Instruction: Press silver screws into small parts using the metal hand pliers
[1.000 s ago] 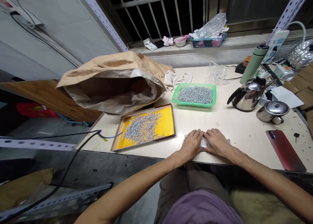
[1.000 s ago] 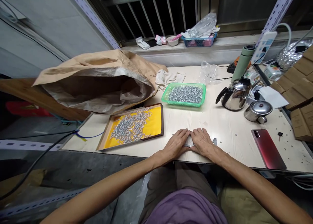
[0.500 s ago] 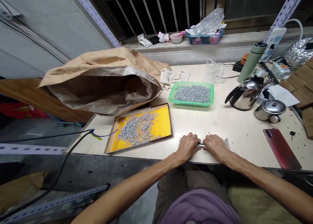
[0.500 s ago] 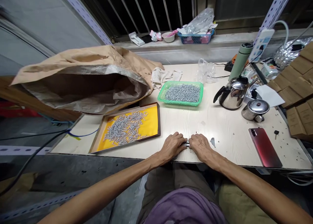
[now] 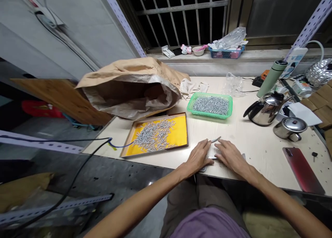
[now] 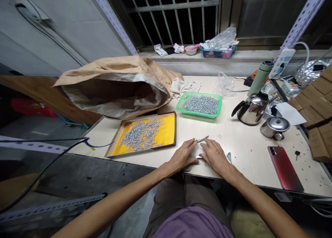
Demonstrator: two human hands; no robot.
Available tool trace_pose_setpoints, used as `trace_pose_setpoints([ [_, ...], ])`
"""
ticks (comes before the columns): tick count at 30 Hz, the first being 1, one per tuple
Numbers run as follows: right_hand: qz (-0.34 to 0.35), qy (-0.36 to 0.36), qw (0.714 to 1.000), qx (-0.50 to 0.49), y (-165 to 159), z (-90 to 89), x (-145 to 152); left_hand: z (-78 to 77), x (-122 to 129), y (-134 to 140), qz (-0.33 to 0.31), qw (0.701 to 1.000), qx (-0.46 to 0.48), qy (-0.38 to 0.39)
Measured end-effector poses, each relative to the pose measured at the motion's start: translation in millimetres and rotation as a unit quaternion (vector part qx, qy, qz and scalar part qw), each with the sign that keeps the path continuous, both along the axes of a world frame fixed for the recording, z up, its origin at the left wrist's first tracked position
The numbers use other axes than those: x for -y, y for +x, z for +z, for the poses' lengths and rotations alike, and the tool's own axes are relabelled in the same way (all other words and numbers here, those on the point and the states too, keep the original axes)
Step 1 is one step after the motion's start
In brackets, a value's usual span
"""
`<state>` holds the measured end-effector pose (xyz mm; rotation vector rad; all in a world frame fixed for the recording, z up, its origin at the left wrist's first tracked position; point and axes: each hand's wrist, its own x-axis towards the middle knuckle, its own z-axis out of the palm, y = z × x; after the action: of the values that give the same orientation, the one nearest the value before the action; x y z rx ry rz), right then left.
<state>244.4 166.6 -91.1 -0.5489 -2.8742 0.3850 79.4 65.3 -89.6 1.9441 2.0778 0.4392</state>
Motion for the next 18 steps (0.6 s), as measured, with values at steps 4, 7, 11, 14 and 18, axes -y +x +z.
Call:
trace_pose_setpoints([
  [4, 0.028, -0.011, 1.000, -0.009, -6.2, -0.2, 10.0, 11.2, 20.0, -28.3, 0.083, 0.995, 0.010, 0.054],
  [7, 0.045, -0.018, 0.999, 0.010, -13.3, -2.1, 19.1, 23.3, 34.2, -38.3, 0.166, 0.985, -0.010, -0.041],
  [11, 0.029, -0.018, 0.999, 0.014, -20.4, -13.4, 28.6, 24.9, 41.5, -23.5, 0.225, 0.955, 0.009, -0.195],
  [14, 0.013, -0.014, 1.000, 0.000, -21.3, -22.3, 33.0, 18.7, 36.6, -10.4, 0.234, 0.937, 0.038, -0.256],
  [18, -0.001, -0.024, 0.999, -0.022, -20.2, -31.9, 34.7, 14.5, 26.2, -9.9, 0.231, 0.929, 0.051, -0.286],
])
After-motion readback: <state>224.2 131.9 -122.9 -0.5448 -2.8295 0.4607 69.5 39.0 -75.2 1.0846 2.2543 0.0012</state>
